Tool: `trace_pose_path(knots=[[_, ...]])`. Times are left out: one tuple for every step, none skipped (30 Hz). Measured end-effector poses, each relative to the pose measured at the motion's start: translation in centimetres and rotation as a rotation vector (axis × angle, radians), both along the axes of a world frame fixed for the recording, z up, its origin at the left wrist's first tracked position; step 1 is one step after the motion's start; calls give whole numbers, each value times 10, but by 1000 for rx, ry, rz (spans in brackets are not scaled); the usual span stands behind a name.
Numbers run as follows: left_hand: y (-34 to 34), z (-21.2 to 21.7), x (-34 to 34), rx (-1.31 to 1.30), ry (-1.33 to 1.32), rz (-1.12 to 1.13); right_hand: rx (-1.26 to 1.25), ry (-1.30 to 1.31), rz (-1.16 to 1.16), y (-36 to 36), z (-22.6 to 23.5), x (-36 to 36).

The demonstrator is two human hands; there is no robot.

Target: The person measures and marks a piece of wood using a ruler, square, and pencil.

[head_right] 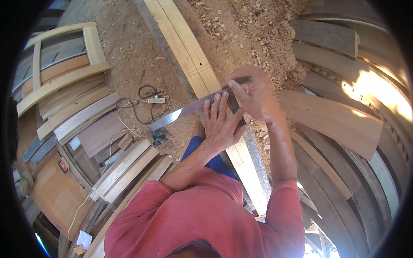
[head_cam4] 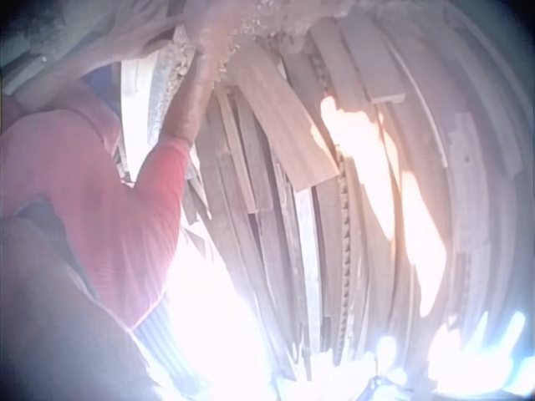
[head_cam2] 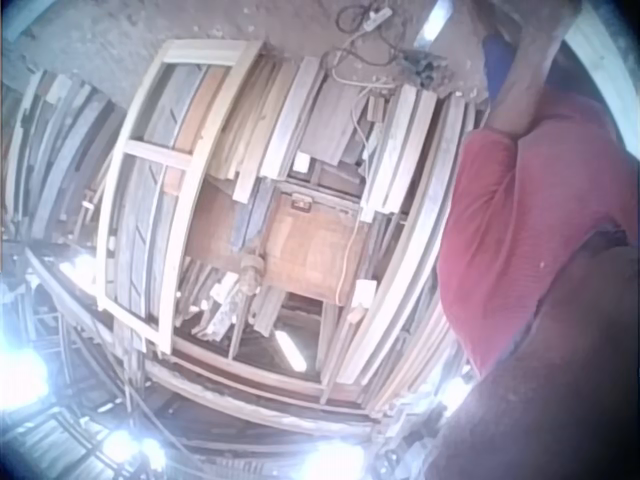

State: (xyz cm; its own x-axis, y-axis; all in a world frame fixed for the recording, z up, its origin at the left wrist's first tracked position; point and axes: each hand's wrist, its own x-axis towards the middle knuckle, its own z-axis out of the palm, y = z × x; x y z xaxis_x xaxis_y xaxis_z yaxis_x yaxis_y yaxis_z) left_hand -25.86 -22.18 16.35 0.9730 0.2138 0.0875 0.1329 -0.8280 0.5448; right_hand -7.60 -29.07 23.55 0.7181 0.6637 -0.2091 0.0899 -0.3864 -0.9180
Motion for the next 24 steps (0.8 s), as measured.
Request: trace_pose_path(knots=[[0,0,0,19,4,-7,-18,5,-18,-1,3,3],[0,-1,0,32,14,-15,-44,21,-59,-2,5,5],[0,-2,0,23,5,-12,12,48,-6,0,6,4],[-1,-3,-1,11,3,-7,62,87,28,1,6,2],[-2,-3,-2,-2,3,0,112,128,63,4,5,-1],[-2,-4,-2,4,11,4,112,122,99,10,1,-7],[-3,-5,-2,12,17,7,112,115,135,18,-4,-16],[-3,-6,-2,10,9,13,113,105,170,23,-9,-22],[-4,-7,-1,21,42,3,111,102,173,25,-13,-23],[-4,-7,-2,21,64,-3,109,100,177,25,-16,-24],[-4,-7,-2,19,87,-8,99,100,176,25,-18,-23],[-3,-6,-2,15,61,-2,103,73,166,22,-19,-19],[-3,-6,-3,8,36,2,99,47,148,15,-17,-13],[-3,-5,-2,-1,9,5,100,23,120,7,-14,-6],[-2,-4,-2,10,7,-6,73,23,107,0,-11,-1],[-1,-4,-2,23,4,-15,55,25,86,-5,-8,5],[0,-3,-1,41,5,-23,64,27,73,-9,-5,10],[0,-2,0,17,1,-15,-21,-94,102,-12,-4,14],[-1,-1,0,-3,4,-8,-81,-212,138,-14,-3,17],[-1,0,0,-23,8,-1,-133,-340,163,-14,-4,17],[-1,0,0,-18,6,0,-225,-294,193,-14,-6,14],[-1,-1,0,-14,5,3,-309,-258,213,-13,-10,8],[-1,-1,0,-12,-1,7,-366,-240,237,-14,-13,1],[-1,-2,0,-9,1,10,-409,-143,225,-14,-18,-8]])
